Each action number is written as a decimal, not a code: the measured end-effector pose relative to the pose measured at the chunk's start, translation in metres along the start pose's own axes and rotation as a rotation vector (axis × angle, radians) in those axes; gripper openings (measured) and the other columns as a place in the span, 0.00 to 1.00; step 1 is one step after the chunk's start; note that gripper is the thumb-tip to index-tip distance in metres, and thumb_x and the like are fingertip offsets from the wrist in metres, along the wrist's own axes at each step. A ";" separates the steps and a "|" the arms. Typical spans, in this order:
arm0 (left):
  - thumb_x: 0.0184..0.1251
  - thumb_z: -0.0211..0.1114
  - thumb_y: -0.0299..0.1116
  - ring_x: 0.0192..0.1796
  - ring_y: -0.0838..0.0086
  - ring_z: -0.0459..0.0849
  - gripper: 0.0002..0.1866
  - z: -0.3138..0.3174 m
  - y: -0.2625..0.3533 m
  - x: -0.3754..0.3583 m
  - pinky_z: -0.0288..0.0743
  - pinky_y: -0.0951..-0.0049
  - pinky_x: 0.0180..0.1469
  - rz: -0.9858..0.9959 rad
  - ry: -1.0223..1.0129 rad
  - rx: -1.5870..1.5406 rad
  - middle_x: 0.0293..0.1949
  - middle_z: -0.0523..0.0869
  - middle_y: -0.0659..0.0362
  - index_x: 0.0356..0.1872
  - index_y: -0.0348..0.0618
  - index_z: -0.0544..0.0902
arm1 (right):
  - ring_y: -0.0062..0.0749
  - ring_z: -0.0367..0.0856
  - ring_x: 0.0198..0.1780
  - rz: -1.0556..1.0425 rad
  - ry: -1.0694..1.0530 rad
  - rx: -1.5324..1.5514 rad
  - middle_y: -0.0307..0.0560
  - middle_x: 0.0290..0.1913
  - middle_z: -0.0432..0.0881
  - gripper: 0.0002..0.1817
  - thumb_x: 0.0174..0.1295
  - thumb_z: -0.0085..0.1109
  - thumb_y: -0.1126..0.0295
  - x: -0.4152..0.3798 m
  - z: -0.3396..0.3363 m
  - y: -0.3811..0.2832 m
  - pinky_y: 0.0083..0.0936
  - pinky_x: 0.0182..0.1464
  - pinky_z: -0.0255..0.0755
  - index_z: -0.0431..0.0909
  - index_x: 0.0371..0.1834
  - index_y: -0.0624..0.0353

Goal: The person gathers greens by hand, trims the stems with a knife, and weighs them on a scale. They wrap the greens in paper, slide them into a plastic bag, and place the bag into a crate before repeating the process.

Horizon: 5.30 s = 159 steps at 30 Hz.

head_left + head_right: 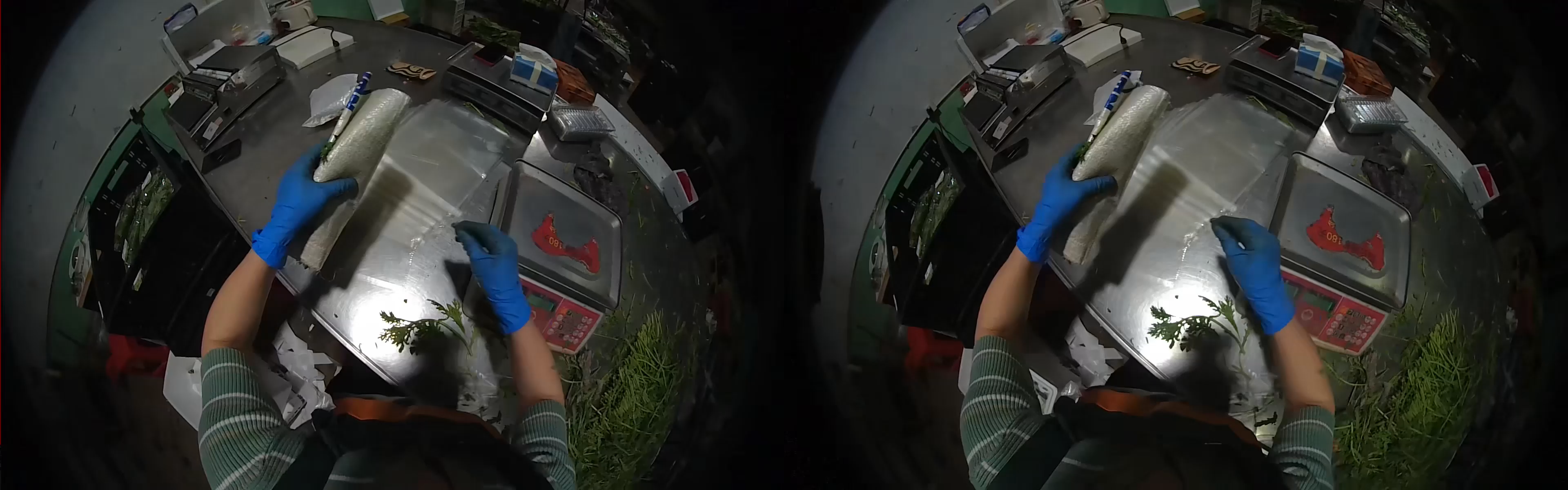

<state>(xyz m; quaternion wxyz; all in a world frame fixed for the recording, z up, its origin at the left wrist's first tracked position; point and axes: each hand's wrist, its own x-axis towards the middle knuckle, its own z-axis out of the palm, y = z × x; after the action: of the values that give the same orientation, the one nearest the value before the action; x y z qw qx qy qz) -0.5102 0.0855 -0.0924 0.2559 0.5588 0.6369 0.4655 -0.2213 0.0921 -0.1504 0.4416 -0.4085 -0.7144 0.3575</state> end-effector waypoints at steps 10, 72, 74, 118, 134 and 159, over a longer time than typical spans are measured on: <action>0.38 0.72 0.36 0.48 0.68 0.76 0.38 -0.146 -0.076 -0.039 0.68 0.72 0.51 -0.184 -0.106 0.158 0.46 0.77 0.52 0.56 0.41 0.68 | 0.45 0.75 0.35 0.084 -0.417 -0.450 0.49 0.32 0.78 0.08 0.48 0.57 0.65 0.023 0.200 0.059 0.35 0.38 0.68 0.78 0.26 0.56; 0.49 0.54 0.27 0.43 0.58 0.78 0.23 -0.070 -0.167 -0.125 0.74 0.65 0.40 0.159 -0.013 0.540 0.52 0.73 0.54 0.51 0.50 0.72 | 0.26 0.74 0.41 0.639 -0.140 0.474 0.49 0.45 0.76 0.21 0.57 0.52 0.70 -0.034 0.212 0.033 0.20 0.44 0.68 0.66 0.54 0.67; 0.44 0.55 0.23 0.43 0.58 0.77 0.27 -0.071 -0.140 -0.114 0.73 0.65 0.41 0.216 0.000 0.466 0.53 0.71 0.53 0.52 0.51 0.71 | 0.26 0.75 0.37 0.645 -0.101 0.546 0.47 0.39 0.78 0.20 0.58 0.51 0.63 -0.017 0.196 0.000 0.20 0.40 0.69 0.71 0.47 0.70; 0.53 0.52 0.22 0.27 0.75 0.78 0.26 -0.115 0.051 0.014 0.72 0.75 0.28 0.283 -0.448 0.383 0.51 0.75 0.58 0.55 0.59 0.70 | 0.34 0.77 0.44 -0.660 0.657 -0.299 0.50 0.44 0.77 0.14 0.52 0.53 0.80 0.136 -0.143 -0.083 0.25 0.45 0.72 0.75 0.44 0.62; 0.55 0.55 0.50 0.62 0.52 0.58 0.31 0.009 -0.150 -0.073 0.52 0.57 0.62 0.693 -0.487 0.802 0.61 0.62 0.53 0.58 0.45 0.64 | 0.40 0.75 0.34 -0.372 -0.709 -0.524 0.44 0.30 0.77 0.11 0.48 0.56 0.68 -0.029 0.130 -0.003 0.31 0.35 0.69 0.77 0.37 0.52; 0.51 0.55 0.36 0.60 0.67 0.63 0.19 -0.053 -0.160 -0.137 0.50 0.54 0.63 0.716 -0.855 0.703 0.54 0.70 0.64 0.48 0.55 0.74 | 0.43 0.77 0.35 -0.314 -1.593 -0.609 0.47 0.32 0.77 0.13 0.46 0.53 0.67 -0.107 0.077 -0.021 0.33 0.36 0.71 0.76 0.36 0.54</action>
<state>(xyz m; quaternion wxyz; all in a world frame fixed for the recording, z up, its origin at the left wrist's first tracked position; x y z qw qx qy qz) -0.5971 -0.0517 -0.2365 0.1179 0.9220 0.3680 0.0232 -0.2688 -0.0241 -0.1960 -0.2745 -0.0337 -0.9237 0.2652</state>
